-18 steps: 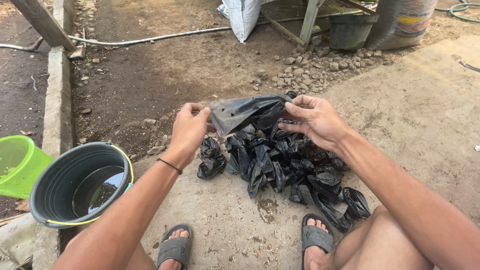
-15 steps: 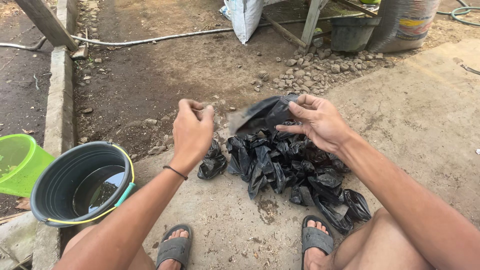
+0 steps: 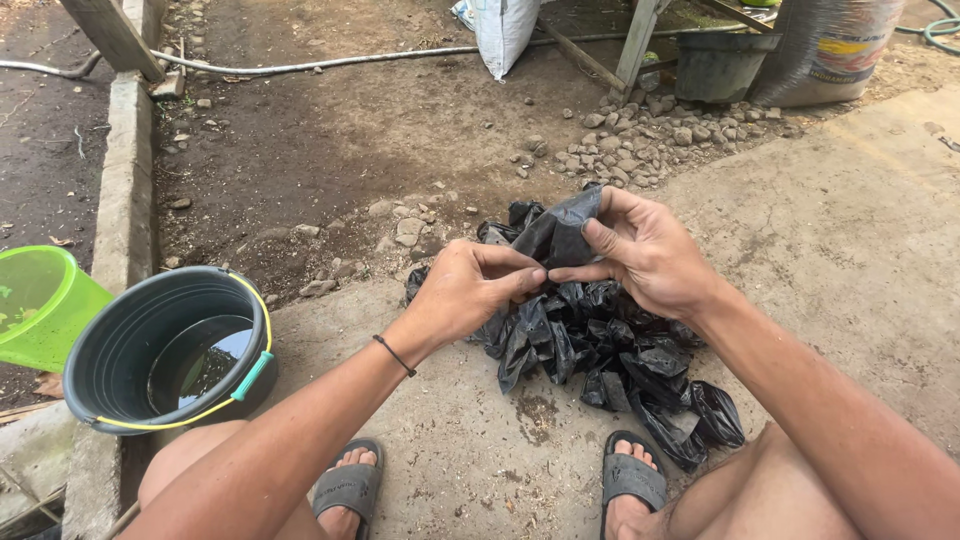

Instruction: The person sits on a concrete surface and repeatedly picks up crumpled black plastic bags, unfolds them, and folds them into small rectangles. The folded bags are placed in a neat stack on the ground. A green bucket and a grey bucket are visible nearby.

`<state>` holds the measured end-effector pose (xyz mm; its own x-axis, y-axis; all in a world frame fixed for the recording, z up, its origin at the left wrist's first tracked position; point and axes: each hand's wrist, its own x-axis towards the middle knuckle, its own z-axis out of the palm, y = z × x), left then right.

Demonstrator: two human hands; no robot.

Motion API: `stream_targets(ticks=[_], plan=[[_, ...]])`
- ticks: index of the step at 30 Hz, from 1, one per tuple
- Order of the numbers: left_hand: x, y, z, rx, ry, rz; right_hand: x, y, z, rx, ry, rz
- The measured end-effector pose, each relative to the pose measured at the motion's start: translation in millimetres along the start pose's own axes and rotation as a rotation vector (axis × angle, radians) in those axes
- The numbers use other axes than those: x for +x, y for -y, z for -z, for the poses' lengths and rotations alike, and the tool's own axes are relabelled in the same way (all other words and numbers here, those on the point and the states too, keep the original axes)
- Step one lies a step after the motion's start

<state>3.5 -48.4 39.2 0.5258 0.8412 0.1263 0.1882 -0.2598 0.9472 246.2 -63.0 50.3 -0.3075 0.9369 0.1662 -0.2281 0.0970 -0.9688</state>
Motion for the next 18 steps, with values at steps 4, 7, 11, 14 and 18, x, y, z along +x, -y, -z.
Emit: stream_targets(ticks=[4, 7, 11, 14, 18], plan=[[0, -2, 3, -0.044, 0.043, -0.035, -4, 6, -6, 0.005, -0.008, -0.006], [1, 0, 0, -0.003, 0.046, -0.030, -5, 6, -5, 0.003, 0.006, -0.010], [-1, -3, 1, -0.052, 0.060, -0.037, -6, 10, -11, -0.007, 0.012, -0.003], [-3, -8, 4, 0.060, 0.043, -0.063, -6, 13, -16, -0.004, 0.007, 0.003], [-5, -15, 6, 0.149, -0.014, -0.094, -5, 17, -25, -0.041, -0.016, 0.012]])
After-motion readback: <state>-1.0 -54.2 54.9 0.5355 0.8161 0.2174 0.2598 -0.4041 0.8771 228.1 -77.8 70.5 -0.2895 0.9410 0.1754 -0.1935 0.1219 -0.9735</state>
